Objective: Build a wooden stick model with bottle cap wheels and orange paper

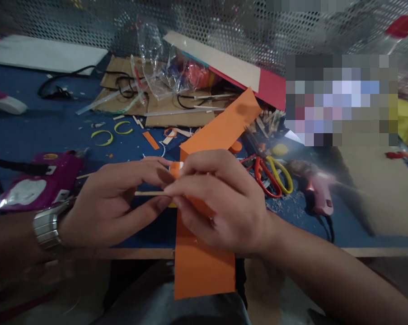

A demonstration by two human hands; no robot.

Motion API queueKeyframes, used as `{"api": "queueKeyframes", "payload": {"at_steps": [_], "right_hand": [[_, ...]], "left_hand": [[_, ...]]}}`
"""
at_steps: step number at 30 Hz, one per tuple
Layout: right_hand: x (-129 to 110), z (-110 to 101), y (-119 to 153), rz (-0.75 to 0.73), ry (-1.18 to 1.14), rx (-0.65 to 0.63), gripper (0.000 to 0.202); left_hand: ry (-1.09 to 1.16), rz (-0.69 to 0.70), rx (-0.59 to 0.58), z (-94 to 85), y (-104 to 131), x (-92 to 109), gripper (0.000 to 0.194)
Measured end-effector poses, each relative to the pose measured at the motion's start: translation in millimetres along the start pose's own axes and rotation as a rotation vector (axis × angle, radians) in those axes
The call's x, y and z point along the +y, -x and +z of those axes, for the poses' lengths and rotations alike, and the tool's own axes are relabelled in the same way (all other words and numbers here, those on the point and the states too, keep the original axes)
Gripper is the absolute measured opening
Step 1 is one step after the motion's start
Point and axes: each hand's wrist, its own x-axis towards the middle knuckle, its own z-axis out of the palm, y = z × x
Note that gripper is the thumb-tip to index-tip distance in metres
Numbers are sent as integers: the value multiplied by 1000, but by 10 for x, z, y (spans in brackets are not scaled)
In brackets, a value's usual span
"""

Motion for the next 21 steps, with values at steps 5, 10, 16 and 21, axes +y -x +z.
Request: {"api": "queueKeyframes", "payload": {"at_steps": [5, 10, 16, 21], "right_hand": [[32, 34, 11, 36, -31, 98, 25], [63, -34, 44, -21, 17, -5, 23], [49, -60, 38, -39, 23, -44, 23], [38, -59, 37, -24, 48, -33, 17]], "left_hand": [[5, -11, 14, 1, 11, -7, 10], [21, -19, 7, -6, 3, -7, 7], [17, -9, -12, -16, 3, -4, 6], [-8, -1, -11, -29, 4, -1, 5]]}}
